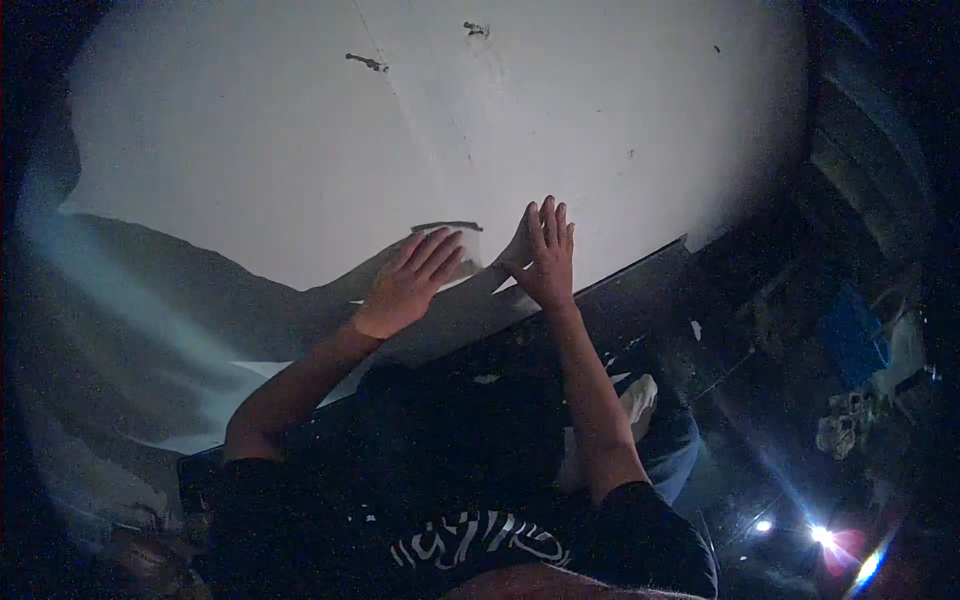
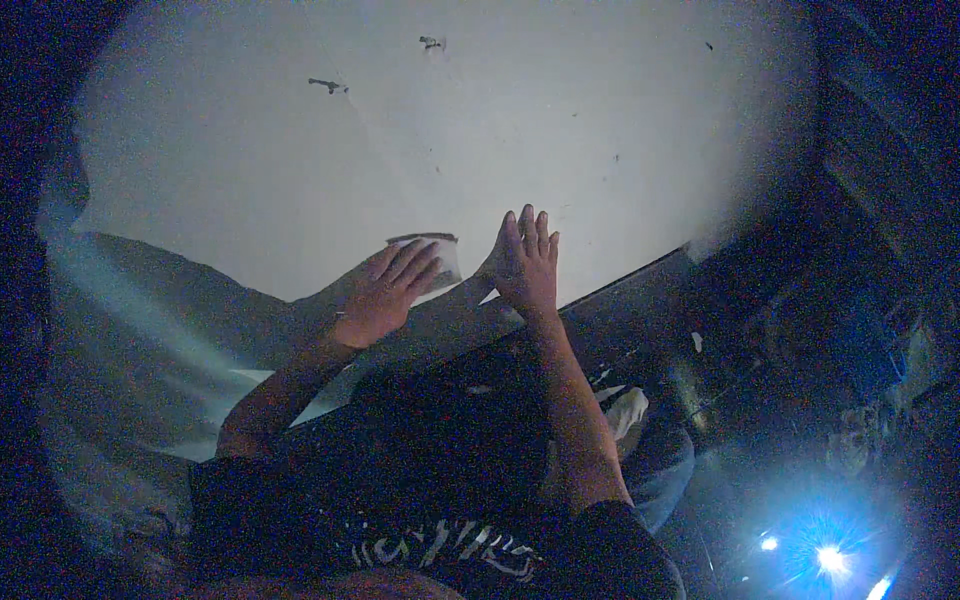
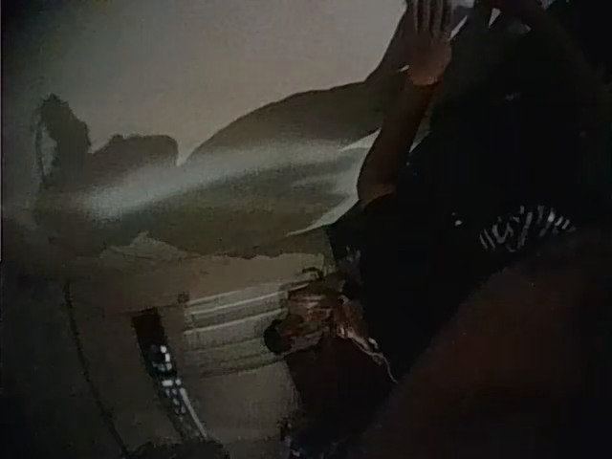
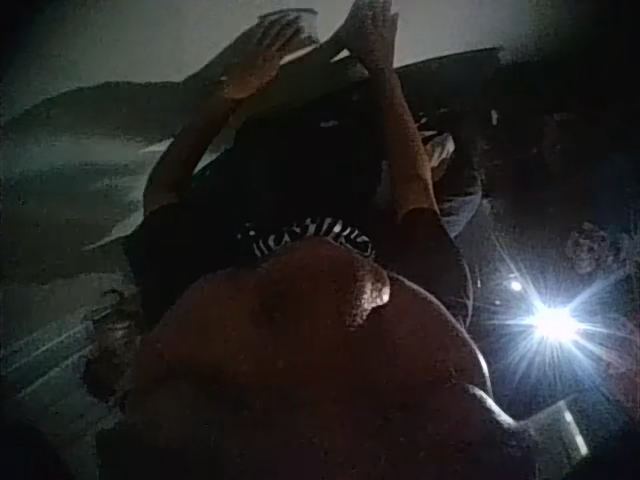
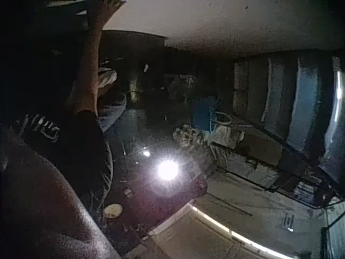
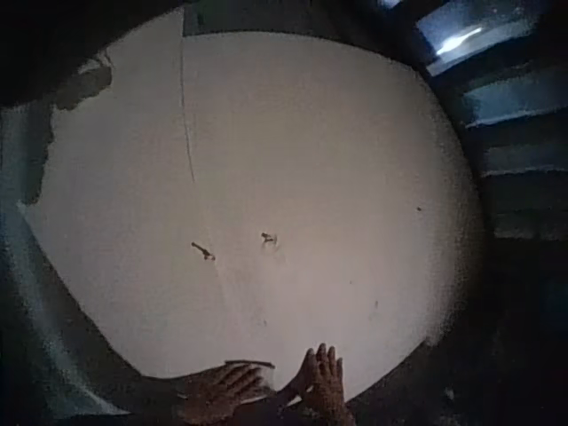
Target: The person sands a white wall by hand using a piece of sandpaper, rubbing it in circular and linear motions across the surface.
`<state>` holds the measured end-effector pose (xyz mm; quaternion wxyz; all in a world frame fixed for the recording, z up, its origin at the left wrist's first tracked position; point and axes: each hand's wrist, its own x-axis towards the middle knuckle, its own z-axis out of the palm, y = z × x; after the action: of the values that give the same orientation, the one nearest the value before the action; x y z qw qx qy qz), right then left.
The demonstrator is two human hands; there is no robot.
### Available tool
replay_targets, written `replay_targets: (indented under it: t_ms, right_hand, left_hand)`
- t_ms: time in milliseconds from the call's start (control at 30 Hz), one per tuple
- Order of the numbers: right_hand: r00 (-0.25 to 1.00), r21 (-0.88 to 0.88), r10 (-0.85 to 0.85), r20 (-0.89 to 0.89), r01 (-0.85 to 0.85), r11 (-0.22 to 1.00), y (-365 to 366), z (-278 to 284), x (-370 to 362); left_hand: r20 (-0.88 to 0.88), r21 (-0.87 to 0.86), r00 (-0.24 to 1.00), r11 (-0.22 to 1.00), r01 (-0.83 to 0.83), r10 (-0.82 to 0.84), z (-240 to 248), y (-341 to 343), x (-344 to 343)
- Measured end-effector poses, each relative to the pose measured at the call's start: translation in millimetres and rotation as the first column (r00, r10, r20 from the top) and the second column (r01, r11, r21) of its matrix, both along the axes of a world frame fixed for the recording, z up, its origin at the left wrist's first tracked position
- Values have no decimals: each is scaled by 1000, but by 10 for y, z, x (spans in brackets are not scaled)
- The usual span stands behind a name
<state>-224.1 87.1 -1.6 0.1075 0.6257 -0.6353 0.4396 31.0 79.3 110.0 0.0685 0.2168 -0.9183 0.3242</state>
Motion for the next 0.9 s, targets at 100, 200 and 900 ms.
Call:
replay_targets:
  t_ms: [100,200,900]
  right_hand:
    - [1000,23,1,-5,-1,1000,0,3,-8]
    - [1000,35,-6,-3,6,999,8,7,3]
    - [1000,-43,16,2,-16,999,17,7,17]
  left_hand:
    - [36,-14,999,1000,-6,7,132,-48,72]
    - [10,-118,999,992,-48,50,566,-141,98]
    - [32,-10,999,1000,18,-17,31,36,-56]
